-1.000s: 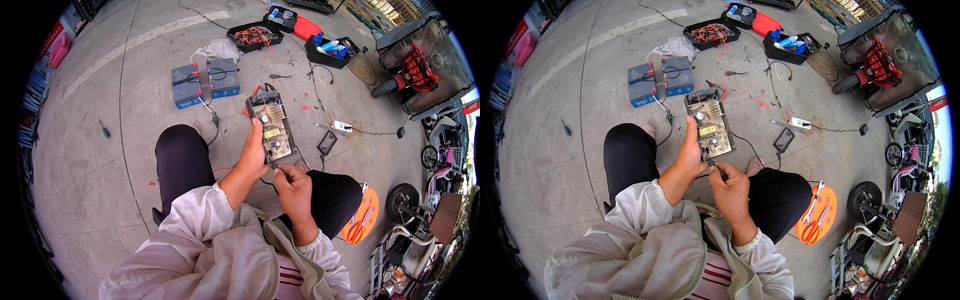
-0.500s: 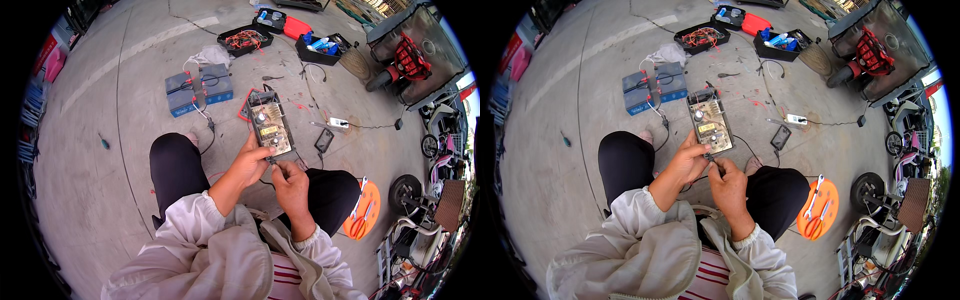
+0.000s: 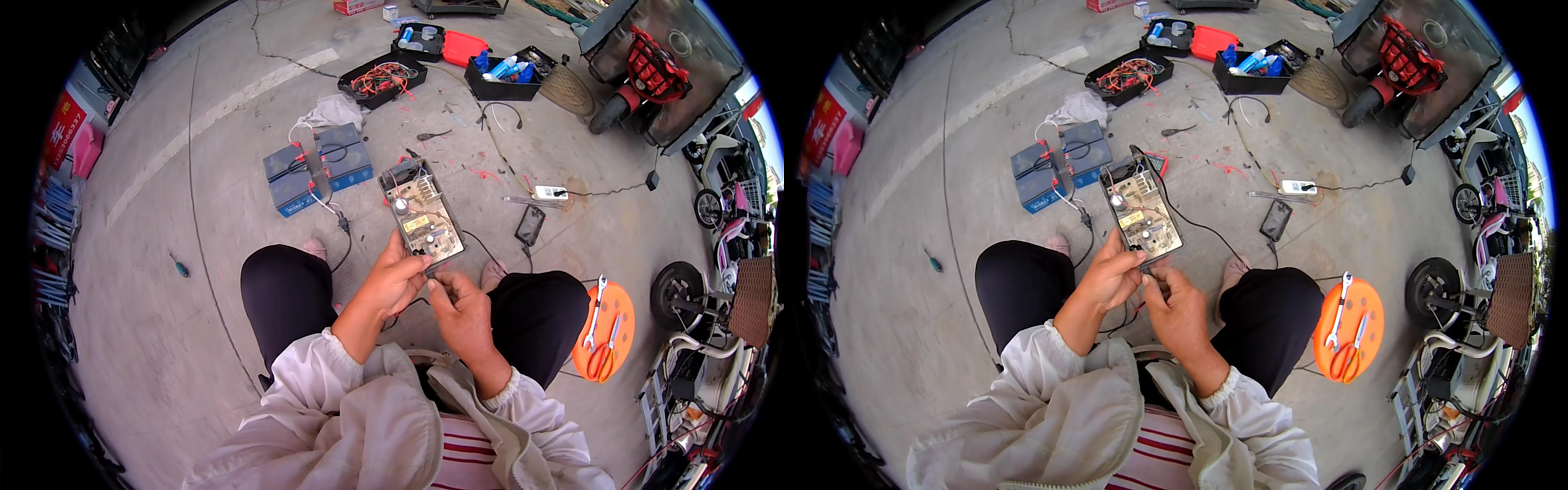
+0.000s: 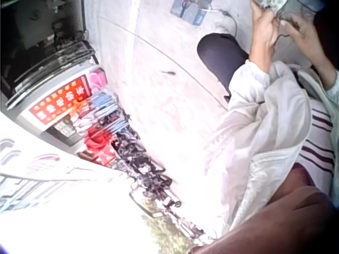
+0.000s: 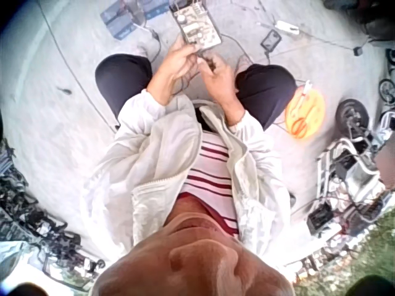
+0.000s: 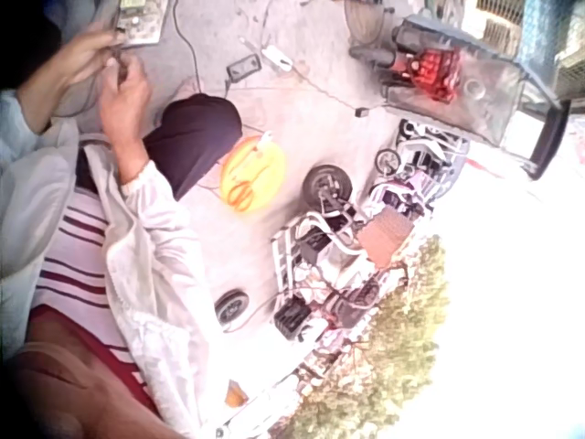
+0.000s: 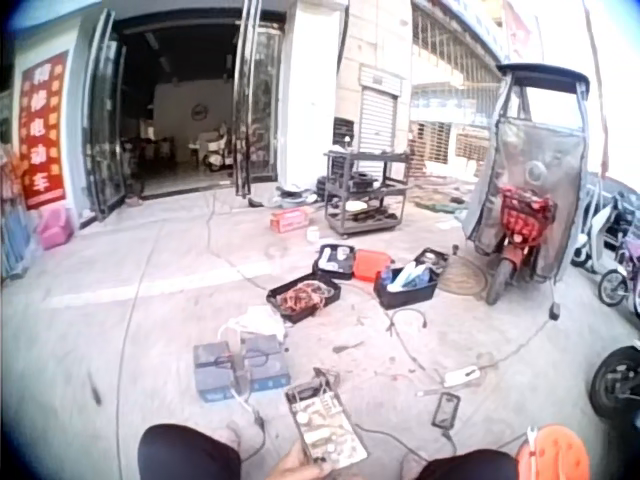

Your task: The person sits on the ground and uses a multimeter to test connections on an open electronic device. They then use a wrench and scissors to strip and prepare wires, connect them to the device, and finally reassemble the device's casing.

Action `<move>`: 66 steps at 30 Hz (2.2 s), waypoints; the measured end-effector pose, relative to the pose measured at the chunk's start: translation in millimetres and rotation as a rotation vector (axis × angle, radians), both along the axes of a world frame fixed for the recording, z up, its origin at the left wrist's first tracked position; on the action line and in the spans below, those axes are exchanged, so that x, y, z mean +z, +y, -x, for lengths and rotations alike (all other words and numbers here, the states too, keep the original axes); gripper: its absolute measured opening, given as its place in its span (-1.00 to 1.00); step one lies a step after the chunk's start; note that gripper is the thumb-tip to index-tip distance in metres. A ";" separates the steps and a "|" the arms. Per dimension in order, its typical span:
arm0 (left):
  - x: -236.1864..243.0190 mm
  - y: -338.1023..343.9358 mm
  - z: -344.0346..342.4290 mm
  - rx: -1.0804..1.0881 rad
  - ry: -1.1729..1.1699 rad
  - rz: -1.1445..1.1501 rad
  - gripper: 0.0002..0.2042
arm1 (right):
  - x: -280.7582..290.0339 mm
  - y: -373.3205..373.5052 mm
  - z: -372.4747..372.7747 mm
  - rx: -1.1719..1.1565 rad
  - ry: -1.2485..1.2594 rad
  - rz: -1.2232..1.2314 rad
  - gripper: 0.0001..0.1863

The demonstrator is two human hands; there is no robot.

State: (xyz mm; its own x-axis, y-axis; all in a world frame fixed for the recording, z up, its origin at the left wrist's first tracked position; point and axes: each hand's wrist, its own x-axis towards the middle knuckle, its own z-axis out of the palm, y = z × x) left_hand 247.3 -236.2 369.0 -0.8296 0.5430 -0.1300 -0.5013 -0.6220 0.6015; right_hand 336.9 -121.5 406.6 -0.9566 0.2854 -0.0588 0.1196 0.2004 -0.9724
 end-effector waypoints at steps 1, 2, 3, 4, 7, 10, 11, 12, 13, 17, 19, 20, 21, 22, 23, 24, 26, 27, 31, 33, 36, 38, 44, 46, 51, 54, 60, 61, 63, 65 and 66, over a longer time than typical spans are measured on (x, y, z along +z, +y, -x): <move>2.5 -0.9 0.9 -0.012 -0.014 -0.014 -0.32 | -0.5 0.7 -0.4 0.018 -0.019 0.028 -0.79; 5.9 -1.8 1.6 -0.023 -0.027 -0.028 -0.33 | -0.9 1.9 -1.5 0.034 -0.032 0.040 -0.79; 8.5 -2.7 2.3 -0.034 -0.041 -0.041 -0.33 | -1.4 4.1 -3.2 0.050 -0.044 0.052 -0.77; 7.3 -4.6 3.7 -0.046 -0.029 -0.042 -0.33 | -2.1 6.3 -5.0 0.065 -0.055 0.066 -0.76; 10.3 -11.8 9.3 -0.099 -0.027 -0.028 -0.32 | -12.4 17.7 -8.8 0.047 -0.057 0.136 -0.68; 17.7 -14.7 10.4 -0.125 0.025 0.052 -0.31 | -28.5 29.0 -8.2 -0.032 -0.027 0.183 -0.57; 20.7 -16.0 10.4 -0.130 0.048 0.078 -0.31 | -32.1 32.6 -8.2 -0.061 -0.022 0.209 -0.56; 26.1 -18.3 10.6 -0.132 0.057 0.118 -0.29 | -36.6 37.2 -6.9 -0.088 -0.021 0.228 -0.52; 29.2 -21.5 10.6 -0.137 0.059 0.138 -0.29 | -37.2 39.7 -6.2 -0.106 -0.019 0.247 -0.52; 35.7 -26.8 11.4 -0.177 0.065 0.176 -0.29 | -34.2 48.7 -4.0 -0.159 -0.030 0.376 -0.52; 36.9 -27.5 10.3 -0.197 0.045 0.144 -0.29 | -34.1 52.1 -2.9 -0.173 -0.035 0.462 -0.52; 34.8 -30.2 10.8 -0.214 0.025 0.105 -0.29 | -32.2 54.1 -1.9 -0.167 -0.034 0.504 -0.51; 35.6 -32.1 12.5 -0.248 0.002 0.058 -0.29 | -28.7 56.7 -1.3 -0.161 -0.033 0.546 -0.51; 37.8 -35.3 13.8 -0.277 -0.021 0.014 -0.30 | -24.1 58.4 0.0 -0.150 -0.031 0.590 -0.51; 39.5 -36.8 15.4 -0.306 -0.045 -0.030 -0.30 | -19.6 61.3 2.0 -0.145 -0.029 0.620 -0.50; 39.8 -36.7 17.5 -0.320 -0.059 -0.062 -0.30 | -14.8 65.5 4.5 -0.140 -0.026 0.650 -0.50; 43.9 -41.5 22.9 -0.366 -0.037 -0.112 -0.30 | -5.5 69.5 11.6 -0.104 -0.011 0.697 -0.48; 45.3 -42.7 26.5 -0.393 -0.026 -0.139 -0.30 | 0.7 72.0 15.2 -0.094 -0.006 0.728 -0.49; 48.9 -55.2 40.6 -0.442 -0.024 -0.104 -0.31 | 25.4 82.3 34.4 -0.017 0.001 0.749 -0.47; 61.3 -53.3 47.3 -0.475 0.007 0.004 -0.27 | 40.5 91.8 46.6 0.008 -0.008 0.746 -0.42; 89.0 -46.4 49.4 -0.473 0.071 0.206 -0.25 | 56.7 107.7 73.1 0.057 -0.038 0.758 -0.34; 88.8 -49.4 57.6 -0.542 0.101 0.280 -0.19 | 59.1 119.3 87.5 0.097 -0.081 0.807 -0.33; 91.6 -43.1 69.0 -0.640 0.152 0.402 -0.16 | 47.6 126.5 105.7 0.231 -0.182 0.725 -0.45; 83.1 -47.1 78.2 -0.679 0.192 0.439 -0.13 | 44.7 122.1 108.3 0.220 -0.211 0.731 -0.58; 76.7 -48.7 85.7 -0.705 0.214 0.443 -0.11 | 37.6 119.3 118.5 0.199 -0.229 0.761 -0.56; 75.3 -49.1 87.6 -0.689 0.200 0.436 -0.12 | 35.7 118.7 123.4 0.231 -0.216 0.724 -0.52; 74.8 -50.1 88.3 -0.679 0.178 0.429 -0.13 | 35.2 118.1 129.8 0.273 -0.206 0.644 -0.54; 74.6 -50.4 88.2 -0.677 0.177 0.430 -0.13 | 33.6 117.6 131.2 0.279 -0.199 0.638 -0.54; 73.5 -50.6 87.3 -0.675 0.174 0.432 -0.13 | 33.7 116.3 133.1 0.279 -0.225 0.630 -0.54; 75.5 -49.8 86.7 -0.667 0.175 0.430 -0.12 | 34.9 117.0 134.3 0.295 -0.246 0.643 -0.54; 75.6 -49.5 86.4 -0.664 0.175 0.428 -0.11 | 35.0 118.6 134.2 0.311 -0.256 0.661 -0.53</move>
State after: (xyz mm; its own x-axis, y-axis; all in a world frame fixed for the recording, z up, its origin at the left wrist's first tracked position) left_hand 160.9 -285.7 444.6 -0.3793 0.8620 -0.3363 -0.5618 0.0743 0.8240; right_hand 202.6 -2.9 441.7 -0.9205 -0.1658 -0.3539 0.3905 -0.3510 -0.8511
